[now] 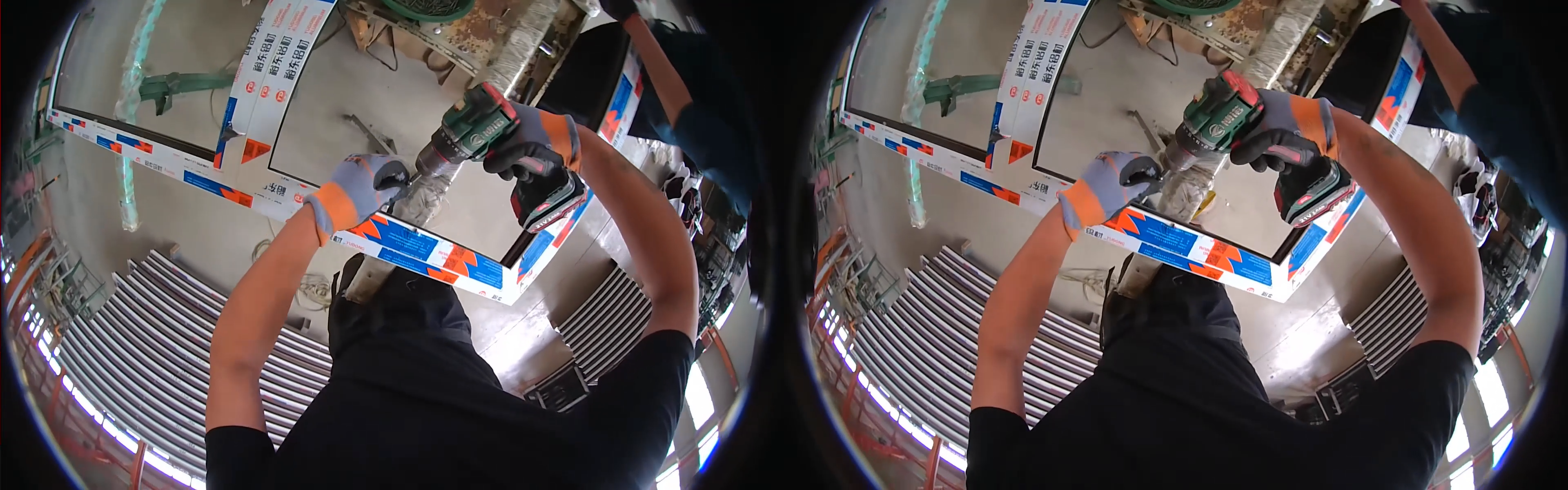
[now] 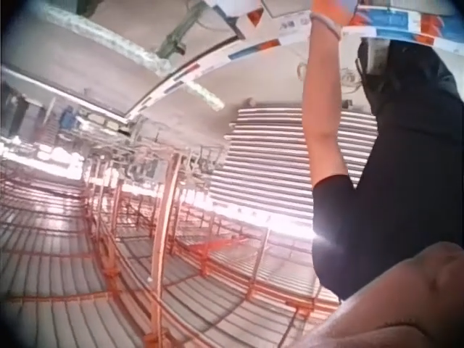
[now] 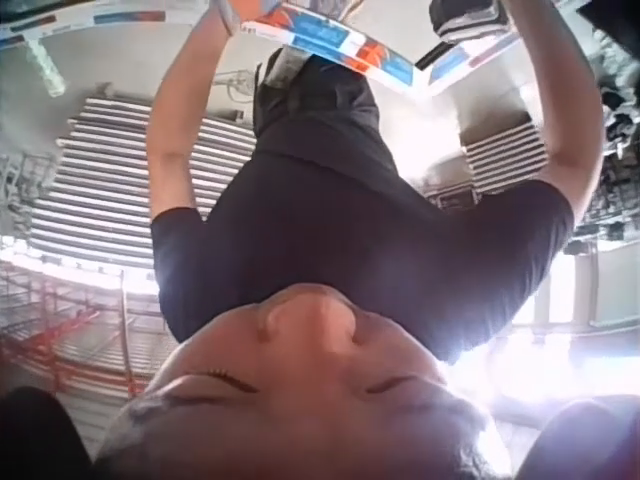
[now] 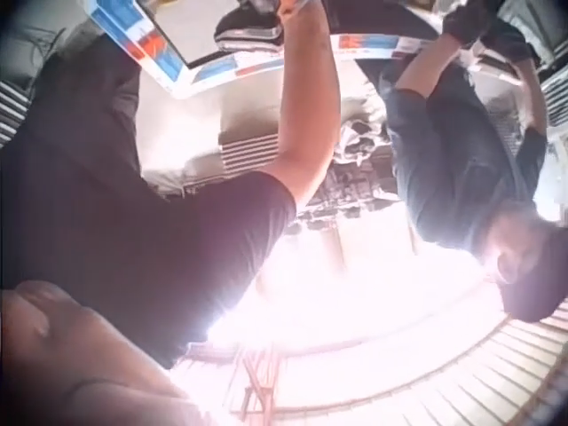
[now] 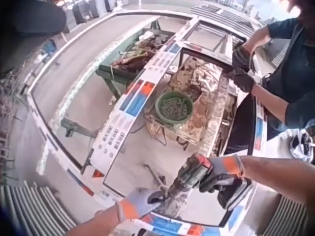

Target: Assembling and securing large metal window or door frames using a hammer and an electric drill in an industrial workshop.

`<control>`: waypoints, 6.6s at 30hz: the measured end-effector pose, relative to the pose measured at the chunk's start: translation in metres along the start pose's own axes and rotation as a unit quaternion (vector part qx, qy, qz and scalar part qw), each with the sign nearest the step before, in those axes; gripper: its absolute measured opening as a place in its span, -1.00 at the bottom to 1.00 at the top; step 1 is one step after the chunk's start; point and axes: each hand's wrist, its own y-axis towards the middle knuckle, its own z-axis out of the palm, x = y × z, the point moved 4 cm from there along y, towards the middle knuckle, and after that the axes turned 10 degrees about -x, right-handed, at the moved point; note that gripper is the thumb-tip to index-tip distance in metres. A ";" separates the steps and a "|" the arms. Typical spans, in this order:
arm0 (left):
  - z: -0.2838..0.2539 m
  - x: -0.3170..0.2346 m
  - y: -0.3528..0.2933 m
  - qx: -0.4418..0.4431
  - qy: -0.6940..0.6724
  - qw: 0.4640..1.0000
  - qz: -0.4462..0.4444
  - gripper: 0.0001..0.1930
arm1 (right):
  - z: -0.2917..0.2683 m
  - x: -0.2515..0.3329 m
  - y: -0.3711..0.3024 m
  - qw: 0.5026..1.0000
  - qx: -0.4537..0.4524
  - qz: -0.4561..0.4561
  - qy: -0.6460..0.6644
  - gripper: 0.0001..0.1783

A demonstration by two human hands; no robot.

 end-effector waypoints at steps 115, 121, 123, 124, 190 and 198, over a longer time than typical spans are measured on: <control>-0.040 0.017 -0.004 0.062 0.214 0.970 -0.095 -0.72 | 0.032 -0.067 0.018 0.931 -0.084 -0.333 -0.127 -0.66; -0.041 0.013 0.001 0.023 0.215 0.973 -0.083 -0.63 | 0.040 -0.064 0.001 0.900 -0.187 -0.381 -0.096 -0.55; -0.045 0.025 0.005 -0.027 0.251 0.966 -0.052 -0.64 | 0.045 -0.058 -0.001 0.908 -0.223 -0.350 -0.065 -0.52; -0.048 0.023 0.009 -0.024 0.252 0.966 -0.060 -0.64 | 0.047 -0.056 -0.006 0.893 -0.243 -0.364 -0.104 -0.53; -0.087 -0.001 0.385 -0.426 0.093 0.900 -0.016 -0.68 | 0.072 -0.113 -0.016 0.673 -0.257 -0.265 0.641 -0.33; -0.114 -0.045 0.267 -0.443 -0.291 0.847 0.046 -0.70 | 0.098 -0.126 -0.016 0.718 -0.331 -0.264 0.553 -0.26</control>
